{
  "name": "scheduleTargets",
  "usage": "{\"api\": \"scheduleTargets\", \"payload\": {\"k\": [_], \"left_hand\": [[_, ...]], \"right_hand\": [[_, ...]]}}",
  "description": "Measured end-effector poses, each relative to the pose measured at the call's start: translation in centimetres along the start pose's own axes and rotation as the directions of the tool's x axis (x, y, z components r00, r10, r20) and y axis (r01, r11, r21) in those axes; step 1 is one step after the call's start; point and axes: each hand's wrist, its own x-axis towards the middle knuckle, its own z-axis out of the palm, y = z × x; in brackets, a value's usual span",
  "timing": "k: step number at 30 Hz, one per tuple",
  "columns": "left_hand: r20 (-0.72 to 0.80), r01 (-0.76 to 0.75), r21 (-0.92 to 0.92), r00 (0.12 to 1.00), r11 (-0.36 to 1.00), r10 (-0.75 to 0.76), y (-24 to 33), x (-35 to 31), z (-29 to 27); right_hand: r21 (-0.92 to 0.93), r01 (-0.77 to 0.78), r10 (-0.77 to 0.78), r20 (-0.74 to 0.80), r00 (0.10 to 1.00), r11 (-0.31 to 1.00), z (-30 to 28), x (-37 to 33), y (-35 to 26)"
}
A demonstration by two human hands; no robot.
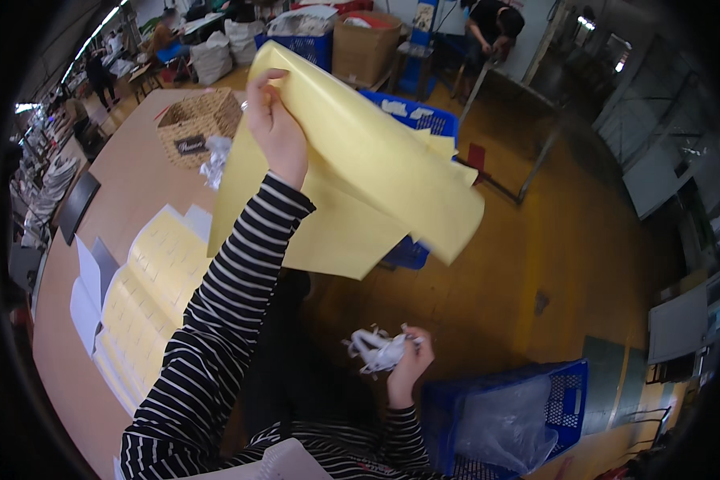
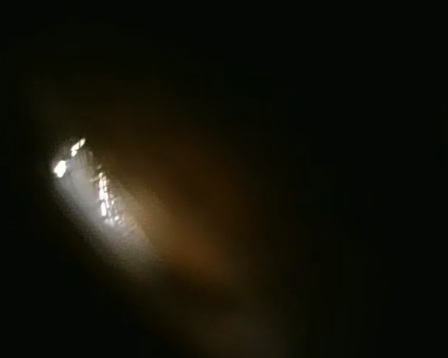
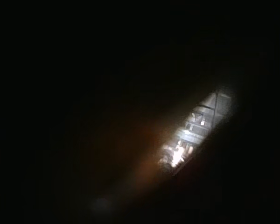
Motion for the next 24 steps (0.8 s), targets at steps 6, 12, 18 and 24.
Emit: {"api": "scheduleTargets", "payload": {"k": [6, 12, 18, 24], "left_hand": [[0.017, 0.379, -0.307, 0.919, 0.873, -0.393, -10.1, -0.3, 6.4], [0.214, 0.622, -0.049, 0.771, 0.781, -0.600, -18.9, -6.5, 5.5], [0.336, 0.896, 0.356, 0.143, 0.266, -0.931, -20.5, -16.6, 1.2], [0.812, 0.836, 0.075, 0.266, 0.544, -0.520, -8.7, -25.6, -5.8]], "right_hand": [[-0.062, 0.165, -0.149, 0.205, 0.967, 0.984, -0.2, -1.8, -0.7], [-0.054, 0.021, -0.009, 0.224, 0.975, 0.998, -0.9, -2.8, 0.1], [-0.100, 0.093, -0.058, 0.310, 0.949, 0.991, -0.2, -2.3, -0.4], [0.233, 0.017, -0.074, 0.238, 0.968, 0.972, 4.2, -0.2, -2.3]]}}
